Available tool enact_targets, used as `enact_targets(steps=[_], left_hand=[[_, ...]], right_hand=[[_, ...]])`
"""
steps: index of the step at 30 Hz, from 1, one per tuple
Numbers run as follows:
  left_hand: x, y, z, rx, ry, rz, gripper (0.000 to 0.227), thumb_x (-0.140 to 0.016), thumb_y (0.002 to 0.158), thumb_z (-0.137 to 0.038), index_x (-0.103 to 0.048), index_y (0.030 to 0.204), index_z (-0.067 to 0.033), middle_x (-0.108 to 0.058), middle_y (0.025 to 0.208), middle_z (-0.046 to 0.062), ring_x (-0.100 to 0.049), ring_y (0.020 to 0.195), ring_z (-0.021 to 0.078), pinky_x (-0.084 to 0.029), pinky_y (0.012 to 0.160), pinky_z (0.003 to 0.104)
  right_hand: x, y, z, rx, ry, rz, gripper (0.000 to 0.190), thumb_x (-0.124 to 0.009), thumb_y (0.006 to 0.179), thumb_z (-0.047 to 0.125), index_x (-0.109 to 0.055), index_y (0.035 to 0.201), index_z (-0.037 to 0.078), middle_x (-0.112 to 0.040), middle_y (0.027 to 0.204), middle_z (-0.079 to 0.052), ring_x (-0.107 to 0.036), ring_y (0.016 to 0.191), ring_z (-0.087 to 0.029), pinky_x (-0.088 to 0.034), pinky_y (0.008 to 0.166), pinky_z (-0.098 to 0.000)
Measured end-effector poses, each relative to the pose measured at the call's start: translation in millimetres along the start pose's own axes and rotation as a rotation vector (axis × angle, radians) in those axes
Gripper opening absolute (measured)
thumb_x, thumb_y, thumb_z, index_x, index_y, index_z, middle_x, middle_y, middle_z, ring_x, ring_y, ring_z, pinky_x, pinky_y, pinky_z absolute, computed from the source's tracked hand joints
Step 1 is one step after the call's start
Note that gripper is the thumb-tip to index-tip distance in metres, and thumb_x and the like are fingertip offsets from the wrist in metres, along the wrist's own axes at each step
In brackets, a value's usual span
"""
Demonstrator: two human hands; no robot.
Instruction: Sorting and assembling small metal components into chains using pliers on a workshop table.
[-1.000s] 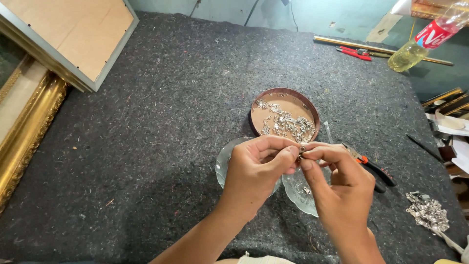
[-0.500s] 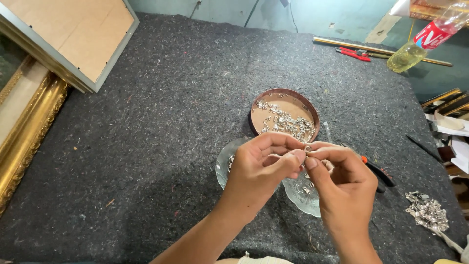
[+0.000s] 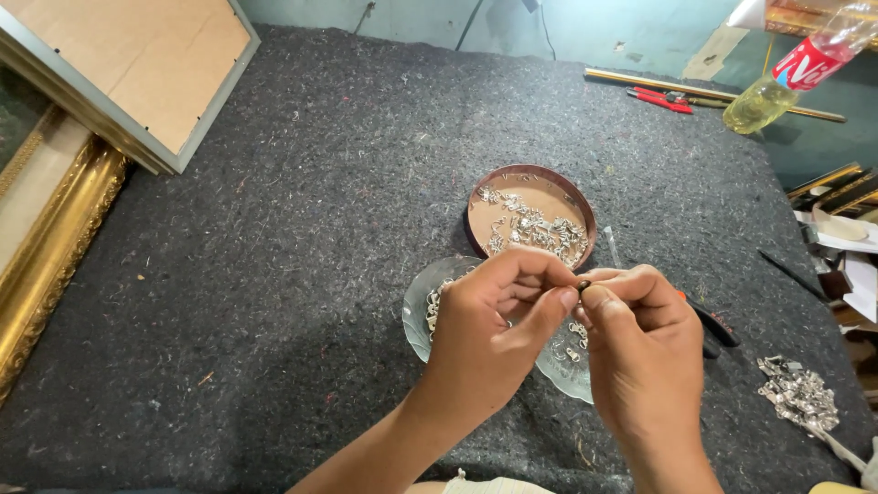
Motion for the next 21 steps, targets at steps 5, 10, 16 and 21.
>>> enact_targets(steps=[5, 10, 16, 21], left_hand=[[-1.2, 0.4, -3.5, 0.027, 0.056, -0.026, 0.004, -0.058, 0.078, -0.006, -0.059, 0.082, -0.0052, -0.061, 0.076, 0.004, -0.058, 0.068, 0.008, -0.05, 0.061, 0.018], [-3.0, 0.7, -1.8, 0.069, 0.092, -0.052, 0.004, -0.059, 0.076, -0.007, -0.059, 0.08, -0.0074, -0.061, 0.073, 0.001, -0.057, 0.066, 0.0059, -0.05, 0.061, 0.017], [-2.6, 0.1, -1.5, 0.043, 0.121, -0.033, 0.004, -0.059, 0.077, -0.007, -0.059, 0.081, -0.0062, -0.061, 0.076, 0.003, -0.057, 0.067, 0.0071, -0.05, 0.061, 0.017], [-3.5, -0.5, -0.9, 0.126, 0.138, -0.023, 0.008, -0.057, 0.076, -0.011, -0.06, 0.083, -0.0069, -0.063, 0.076, 0.003, -0.059, 0.068, 0.0079, -0.051, 0.061, 0.018]], right_hand=[[1.0, -1.6, 1.1, 0.004, 0.18, 0.045, 0.022, -0.053, 0.079, -0.005, -0.04, 0.076, 0.011, -0.058, 0.078, -0.011, -0.055, 0.065, -0.015, -0.043, 0.064, -0.0238], [2.9, 0.4, -1.5, -0.002, 0.263, 0.093, 0.028, -0.055, 0.079, -0.005, -0.033, 0.081, 0.013, -0.056, 0.069, -0.009, -0.054, 0.064, -0.014, -0.042, 0.067, -0.0254], [1.9, 0.3, -0.1, -0.052, 0.255, 0.087, 0.028, -0.051, 0.079, -0.007, -0.032, 0.081, 0.014, -0.053, 0.064, -0.009, -0.053, 0.063, -0.016, -0.041, 0.065, -0.0244], [3.3, -1.2, -3.6, -0.037, 0.246, 0.023, 0.037, -0.055, 0.077, -0.006, -0.025, 0.078, 0.016, -0.051, 0.064, -0.007, -0.053, 0.061, -0.012, -0.042, 0.061, -0.0218]])
Point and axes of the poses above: each hand's wrist, its own y-axis towards the middle knuckle, its own x-axis out of the back of the hand, z = x × y, the point moved 1 cm from there along y, towards the middle knuckle
